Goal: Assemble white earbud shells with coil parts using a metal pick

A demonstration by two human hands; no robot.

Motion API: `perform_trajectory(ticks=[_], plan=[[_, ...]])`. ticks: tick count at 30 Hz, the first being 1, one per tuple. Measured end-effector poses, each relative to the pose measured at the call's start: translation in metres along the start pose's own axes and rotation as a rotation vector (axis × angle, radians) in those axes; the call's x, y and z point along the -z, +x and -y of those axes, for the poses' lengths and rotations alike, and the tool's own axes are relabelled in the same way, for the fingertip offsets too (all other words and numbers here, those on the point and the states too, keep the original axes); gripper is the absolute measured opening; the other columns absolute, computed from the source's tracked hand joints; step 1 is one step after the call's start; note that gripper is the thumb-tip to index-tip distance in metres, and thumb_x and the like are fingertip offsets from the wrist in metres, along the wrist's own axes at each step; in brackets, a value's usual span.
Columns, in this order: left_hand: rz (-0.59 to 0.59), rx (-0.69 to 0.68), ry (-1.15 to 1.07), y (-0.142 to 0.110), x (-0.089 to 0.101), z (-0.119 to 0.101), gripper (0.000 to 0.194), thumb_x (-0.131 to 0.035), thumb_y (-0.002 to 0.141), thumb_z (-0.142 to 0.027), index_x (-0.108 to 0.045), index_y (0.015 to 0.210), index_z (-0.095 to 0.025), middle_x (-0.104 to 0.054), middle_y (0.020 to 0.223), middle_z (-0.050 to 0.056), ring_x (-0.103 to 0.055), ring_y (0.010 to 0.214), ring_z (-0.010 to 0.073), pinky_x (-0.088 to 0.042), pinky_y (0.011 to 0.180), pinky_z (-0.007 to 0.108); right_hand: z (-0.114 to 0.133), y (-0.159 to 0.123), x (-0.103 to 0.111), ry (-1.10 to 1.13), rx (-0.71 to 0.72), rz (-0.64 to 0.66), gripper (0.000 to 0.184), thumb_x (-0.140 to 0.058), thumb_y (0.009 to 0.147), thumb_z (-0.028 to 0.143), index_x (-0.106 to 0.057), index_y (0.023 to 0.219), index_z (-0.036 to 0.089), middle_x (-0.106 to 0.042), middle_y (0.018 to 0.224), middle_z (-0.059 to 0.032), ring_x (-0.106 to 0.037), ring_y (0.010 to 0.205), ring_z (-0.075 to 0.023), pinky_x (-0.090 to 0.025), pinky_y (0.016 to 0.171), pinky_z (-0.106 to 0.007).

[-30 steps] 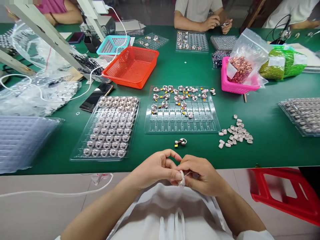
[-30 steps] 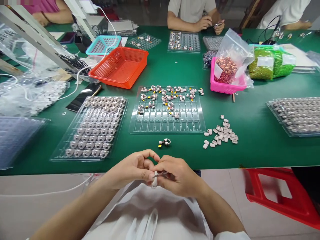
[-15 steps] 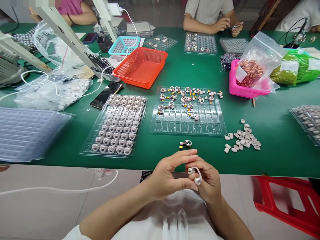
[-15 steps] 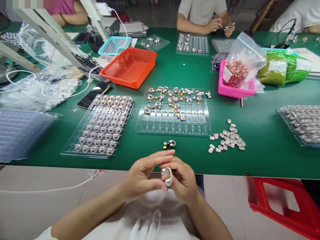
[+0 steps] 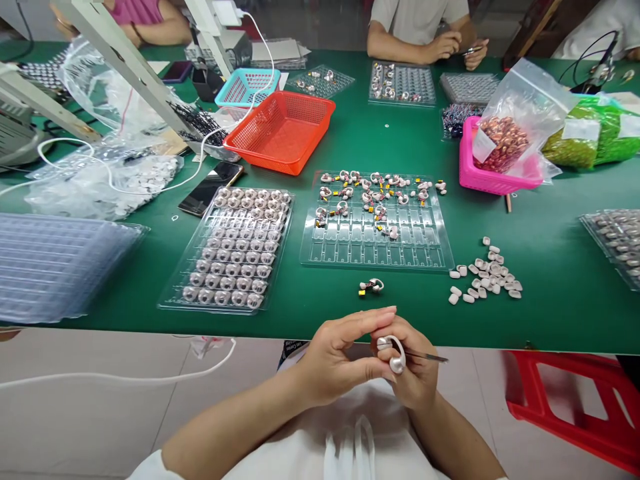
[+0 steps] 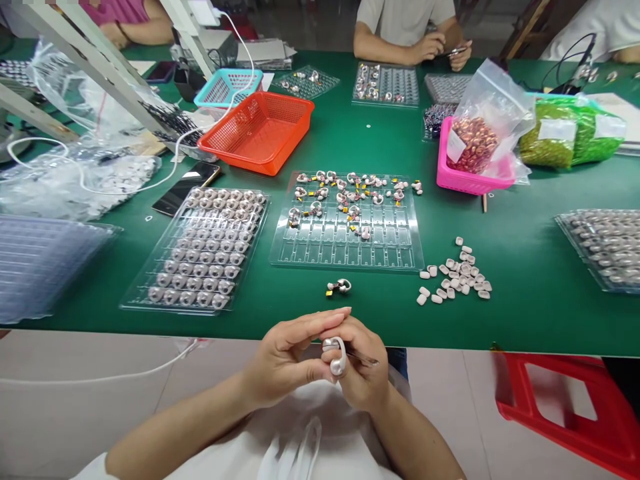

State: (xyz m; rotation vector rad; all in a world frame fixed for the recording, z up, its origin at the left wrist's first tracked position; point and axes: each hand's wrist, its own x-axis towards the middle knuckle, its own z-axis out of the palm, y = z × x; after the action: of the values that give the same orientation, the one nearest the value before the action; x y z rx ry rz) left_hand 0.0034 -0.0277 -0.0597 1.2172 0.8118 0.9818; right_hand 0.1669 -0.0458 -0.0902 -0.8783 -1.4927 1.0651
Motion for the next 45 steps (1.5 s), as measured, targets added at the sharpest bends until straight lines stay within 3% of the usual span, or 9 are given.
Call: perform_trajectory(ticks=[5, 13, 26, 31, 34, 37, 39, 41, 45], plan=[[-0.011, -0.048, 0.030, 0.000, -0.002, -0.003, 0.061, -0.083, 0.071, -0.016, -0.065, 0.125, -0.040, -0.064, 0.132, -0.002, -0.062, 0.123, 0.0123, -0.047, 0.110, 0.020, 0.001, 0.000, -0.002, -0.015, 0.016, -0.023, 0.011, -0.055, 0.096, 0.026, -0.064, 0.100, 0.021, -0.054, 0.078, -0.0038, -0.053, 0.069, -0.0145, -0.042, 0.061, -0.027], [-0.027, -0.180, 0.052, -0.007, -0.006, 0.002, 0.066, -0.074, 0.078, -0.009, -0.059, 0.134, -0.042, -0.062, 0.136, -0.001, -0.058, 0.130, 0.0169, -0.046, 0.115, 0.029, 0.006, 0.003, -0.006, -0.044, 0.062, -0.023, 0.011, -0.053, 0.096, 0.027, -0.062, 0.098, 0.020, -0.052, 0.075, -0.0036, -0.051, 0.068, -0.0154, -0.040, 0.061, -0.028], [-0.046, -0.134, -0.056, -0.012, 0.005, 0.005, 0.054, -0.068, 0.084, -0.014, -0.062, 0.132, -0.038, -0.061, 0.139, 0.002, -0.057, 0.131, 0.0200, -0.047, 0.113, 0.031, 0.012, 0.018, -0.016, -0.086, 0.115, 0.008, 0.007, -0.055, 0.095, 0.024, -0.059, 0.095, 0.019, -0.060, 0.085, -0.0041, -0.055, 0.077, -0.0142, -0.045, 0.069, -0.027], [-0.038, -0.072, 0.162, -0.008, 0.013, -0.005, 0.057, -0.071, 0.083, -0.017, -0.059, 0.135, -0.035, -0.062, 0.138, 0.003, -0.058, 0.130, 0.0172, -0.046, 0.113, 0.029, 0.015, 0.032, -0.001, -0.224, 0.081, 0.119, 0.015, -0.055, 0.093, 0.013, -0.060, 0.106, 0.019, -0.063, 0.088, -0.0036, -0.058, 0.076, -0.0110, -0.046, 0.064, -0.021], [-0.117, -0.220, 0.417, -0.003, 0.014, -0.011, 0.054, -0.081, 0.074, -0.023, -0.065, 0.126, -0.024, -0.068, 0.125, 0.009, -0.061, 0.121, 0.0182, -0.050, 0.106, 0.030, 0.014, 0.036, 0.009, -0.417, 0.083, 0.144, 0.016, -0.055, 0.093, 0.009, -0.059, 0.105, 0.018, -0.063, 0.086, -0.0024, -0.057, 0.074, -0.0097, -0.046, 0.061, -0.020], [-0.213, -0.382, 0.573, 0.000, 0.011, -0.012, 0.027, -0.076, 0.078, -0.019, -0.071, 0.104, -0.018, -0.071, 0.096, 0.007, -0.065, 0.092, 0.0122, -0.055, 0.083, 0.023, 0.012, 0.035, 0.014, -0.573, 0.190, 0.160, 0.016, -0.059, 0.092, 0.011, -0.058, 0.107, 0.016, -0.063, 0.087, -0.0041, -0.057, 0.074, -0.0117, -0.046, 0.062, -0.023], [-0.240, -0.295, 0.527, 0.002, 0.010, -0.013, 0.013, -0.069, 0.083, -0.016, -0.072, 0.095, -0.017, -0.071, 0.086, 0.004, -0.065, 0.082, 0.0091, -0.053, 0.076, 0.019, 0.012, 0.034, 0.014, -0.656, 0.270, 0.141, 0.023, -0.061, 0.089, 0.008, -0.057, 0.111, 0.014, -0.063, 0.090, -0.0062, -0.057, 0.074, -0.0124, -0.047, 0.060, -0.023], [-0.256, -0.037, 0.332, 0.004, 0.010, -0.014, 0.009, -0.067, 0.085, -0.022, -0.071, 0.090, -0.017, -0.072, 0.085, 0.003, -0.066, 0.079, 0.0084, -0.053, 0.073, 0.017, 0.013, 0.034, 0.014, -0.723, 0.335, 0.104, 0.029, -0.062, 0.087, 0.005, -0.057, 0.115, 0.013, -0.065, 0.092, -0.0077, -0.059, 0.077, -0.0131, -0.048, 0.062, -0.024], [-0.201, 0.408, -0.215, 0.010, 0.013, -0.017, 0.024, -0.073, 0.081, -0.036, -0.066, 0.082, -0.013, -0.070, 0.075, 0.004, -0.067, 0.068, 0.0097, -0.054, 0.067, 0.018, 0.016, 0.033, 0.011, -0.726, 0.416, 0.059, 0.035, -0.067, 0.088, 0.008, -0.058, 0.122, 0.013, -0.066, 0.094, -0.0087, -0.061, 0.081, -0.0143, -0.051, 0.066, -0.024]])
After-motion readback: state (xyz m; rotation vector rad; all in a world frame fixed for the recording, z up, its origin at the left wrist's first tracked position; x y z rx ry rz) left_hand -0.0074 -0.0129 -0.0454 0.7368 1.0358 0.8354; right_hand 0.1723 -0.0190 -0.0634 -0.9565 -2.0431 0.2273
